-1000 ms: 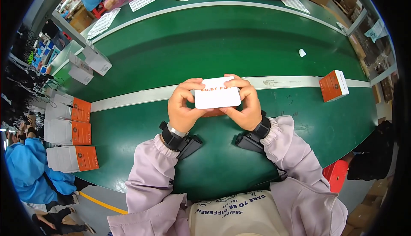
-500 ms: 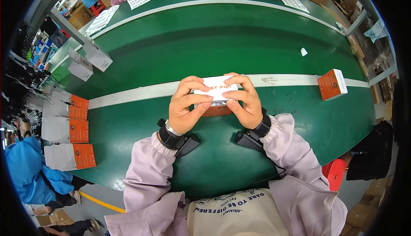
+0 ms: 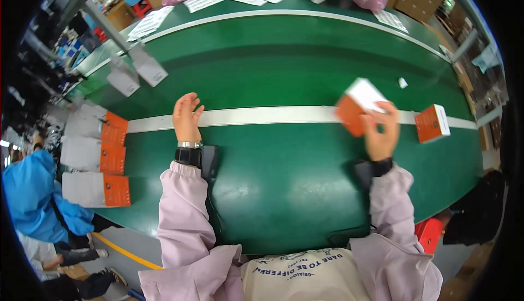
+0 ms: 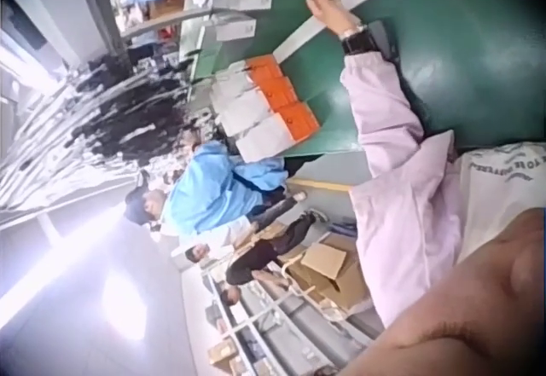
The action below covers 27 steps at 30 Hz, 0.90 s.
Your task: The person picks up a box, folds the inner flaps, and presses the lid closed before placing it on the conveyor belt. This process is repeated with several more boxes.
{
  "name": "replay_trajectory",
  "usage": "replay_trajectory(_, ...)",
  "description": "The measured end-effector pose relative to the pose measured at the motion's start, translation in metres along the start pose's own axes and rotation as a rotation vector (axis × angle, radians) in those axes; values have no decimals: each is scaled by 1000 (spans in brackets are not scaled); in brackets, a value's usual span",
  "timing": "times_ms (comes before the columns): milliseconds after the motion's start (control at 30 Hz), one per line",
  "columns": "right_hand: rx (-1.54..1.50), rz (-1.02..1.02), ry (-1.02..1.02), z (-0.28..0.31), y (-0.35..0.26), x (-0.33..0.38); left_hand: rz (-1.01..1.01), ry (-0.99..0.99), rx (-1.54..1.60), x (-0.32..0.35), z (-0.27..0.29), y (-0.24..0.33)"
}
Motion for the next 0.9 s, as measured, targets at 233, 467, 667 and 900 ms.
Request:
replay_trajectory(233,587,-152,314,100,96,22,-51,295,83,-29,72,26)
replay_trajectory(467,767,8,385,74,39,3,-78,267,-30,-43,82,25)
replay_trajectory(667,-98,-261,-13,31,57,25,-54,226,-61,-70,78,21)
replay_trajectory(900,-264,-641,-304,10,79,36,-457,357,-701,-174,91,35)
Point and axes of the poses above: each hand's wrist, its own x-axis away from the middle knuckle, its own z-axis out of the back of the hand, y = z × x, the point moved 1 cm from there along -x, towards the middle knuckle, and after that the axes turned 5 degrees about x, right-handed, at the moved point
